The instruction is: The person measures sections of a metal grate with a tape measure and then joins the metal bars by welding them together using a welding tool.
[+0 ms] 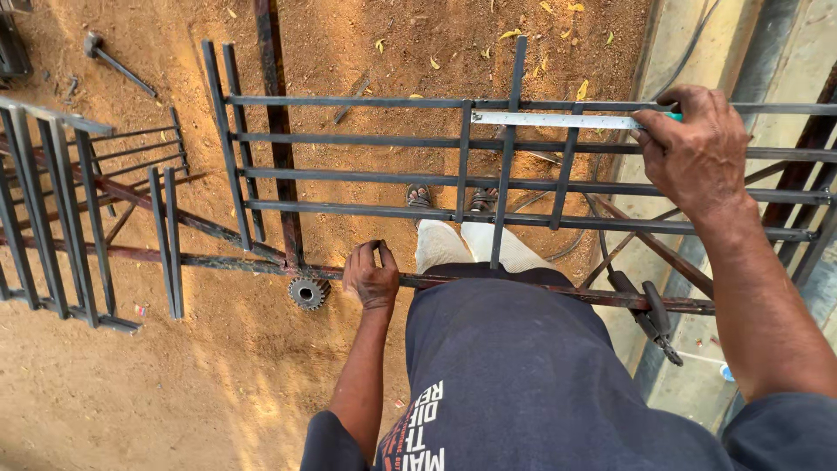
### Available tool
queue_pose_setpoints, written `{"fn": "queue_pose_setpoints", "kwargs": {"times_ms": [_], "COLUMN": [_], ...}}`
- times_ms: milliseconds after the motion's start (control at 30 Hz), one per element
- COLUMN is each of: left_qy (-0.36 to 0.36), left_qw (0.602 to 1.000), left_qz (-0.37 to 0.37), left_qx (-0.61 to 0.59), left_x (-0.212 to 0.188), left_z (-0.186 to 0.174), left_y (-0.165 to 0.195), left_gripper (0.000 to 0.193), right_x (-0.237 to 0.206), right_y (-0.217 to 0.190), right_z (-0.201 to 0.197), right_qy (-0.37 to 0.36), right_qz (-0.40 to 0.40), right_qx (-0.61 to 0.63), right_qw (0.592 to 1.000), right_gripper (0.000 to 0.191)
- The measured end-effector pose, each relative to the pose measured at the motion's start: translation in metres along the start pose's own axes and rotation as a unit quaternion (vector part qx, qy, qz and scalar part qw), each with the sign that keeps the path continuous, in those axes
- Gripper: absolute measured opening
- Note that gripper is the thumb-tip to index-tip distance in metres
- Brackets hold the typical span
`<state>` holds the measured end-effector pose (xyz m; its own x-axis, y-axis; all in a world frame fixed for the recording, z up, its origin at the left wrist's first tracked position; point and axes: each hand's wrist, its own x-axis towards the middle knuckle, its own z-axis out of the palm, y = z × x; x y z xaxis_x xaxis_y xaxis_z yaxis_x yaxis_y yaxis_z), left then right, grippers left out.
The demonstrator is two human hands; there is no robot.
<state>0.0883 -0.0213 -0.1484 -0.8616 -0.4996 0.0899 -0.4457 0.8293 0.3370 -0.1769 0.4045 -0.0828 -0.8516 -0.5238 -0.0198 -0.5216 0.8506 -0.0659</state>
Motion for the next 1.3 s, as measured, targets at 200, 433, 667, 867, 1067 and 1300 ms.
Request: {"fn": "queue_pose_setpoints", "kwargs": {"times_ms": [200, 433, 667, 867, 1067, 1300], "left_qy": [-0.212, -0.358, -0.313, -0.388, -0.364, -0.295], "left_qw": [0.972, 0.897, 0.863, 0.889, 0.909, 0.929], "left_qz": [-0.084, -0.208, 0.067, 0.020, 0.029, 0.098], "left_qx": [0.055, -0.153, -0.391, -0.244, -0.200, -0.199], "left_x": [0.019, 0.052, 0.062, 0.084, 0.082, 0.073], "left_z": [-0.022, -0.084, -0.020, 0.011, 0.027, 0.055], "left_y": [0.014, 0.096, 0.243, 0.286, 0.284, 0.286], "left_gripper": [0.019, 0.020, 0.037, 0.048, 0.049, 0.044], "right_x": [-0.002, -0.035, -0.064, -0.090, -0.092, -0.067], "right_y": [0.006, 0.043, 0.052, 0.060, 0.065, 0.062], "right_z": [0.004, -0.004, -0.023, -0.025, -0.019, -0.019], "right_qy": [0.010, 0.050, 0.082, 0.070, 0.047, 0.029], "right_qz": [0.003, 0.084, 0.118, 0.144, 0.150, 0.111], "right_qx": [0.012, 0.057, 0.072, 0.064, 0.084, 0.077], "right_qw": [1.000, 0.994, 0.987, 0.985, 0.984, 0.990], "right_gripper": [0.011, 0.014, 0.014, 0.017, 0.014, 0.012]}}
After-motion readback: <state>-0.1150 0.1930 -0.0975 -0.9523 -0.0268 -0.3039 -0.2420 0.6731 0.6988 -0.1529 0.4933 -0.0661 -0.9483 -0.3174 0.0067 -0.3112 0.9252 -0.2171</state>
